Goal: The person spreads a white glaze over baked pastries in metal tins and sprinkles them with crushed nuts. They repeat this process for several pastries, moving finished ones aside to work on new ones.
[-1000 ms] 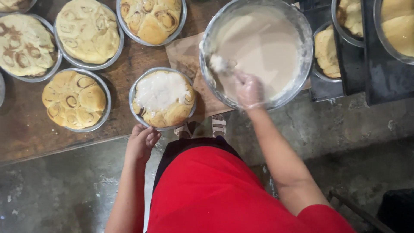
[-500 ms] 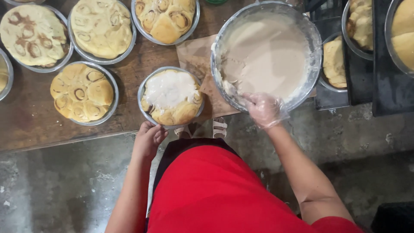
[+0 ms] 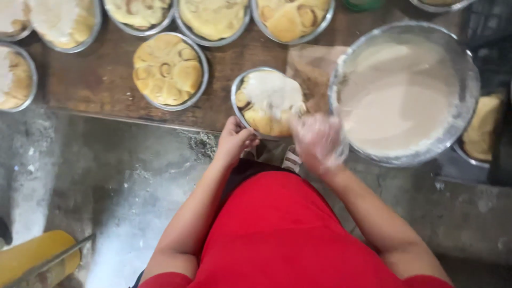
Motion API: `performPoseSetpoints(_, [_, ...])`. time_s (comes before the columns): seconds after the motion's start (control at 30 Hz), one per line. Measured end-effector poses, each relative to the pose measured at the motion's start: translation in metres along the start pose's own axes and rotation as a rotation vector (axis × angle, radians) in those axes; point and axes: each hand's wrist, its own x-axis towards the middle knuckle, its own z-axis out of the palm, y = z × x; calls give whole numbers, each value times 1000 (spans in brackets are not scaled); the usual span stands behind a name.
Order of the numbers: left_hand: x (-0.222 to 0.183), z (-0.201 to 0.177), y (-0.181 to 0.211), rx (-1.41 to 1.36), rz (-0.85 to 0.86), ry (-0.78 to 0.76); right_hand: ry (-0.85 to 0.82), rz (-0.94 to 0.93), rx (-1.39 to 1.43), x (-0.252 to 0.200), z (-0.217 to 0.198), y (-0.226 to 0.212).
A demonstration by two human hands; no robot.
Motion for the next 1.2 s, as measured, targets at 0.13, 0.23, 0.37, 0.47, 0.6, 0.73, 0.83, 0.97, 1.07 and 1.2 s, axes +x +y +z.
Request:
performPoseSetpoints(0.13, [4,-3,1,16,9,-11,-118,-52,-79,11,-1,13])
performPoseSetpoints(0.23, [3,6,4,68,24,-36,41,31,-19,37,16,22])
performPoseSetpoints(0.37, [3,13,13,131,29,-30,44,-21,41,45,9,-22])
performPoseSetpoints(0.47, [1,9,19,183,12,-17,37,-225,10,42,-12,-33])
performPoseSetpoints(0.6, [7,1,25,87,21,-95,8,-52,0,40,-16,-15])
performPoseSetpoints(0.73, [11,-13,23,67,20,-99,-17,14,2,44,0,-1])
performPoseSetpoints(0.83, [27,-39,12,139,50,-96,-33,-97,41,30,-2,-14])
performPoseSetpoints(0.97, [53,-75,4,421,121,36,57,189,260,-8,-9,19])
performPoseSetpoints(1.07, [48,-64,20,1003,276,156,91,322,55,-55,-35,89])
performPoseSetpoints(1.2, [21,-5,50,1293,363,121,-422,461,-365,-104,-50,124])
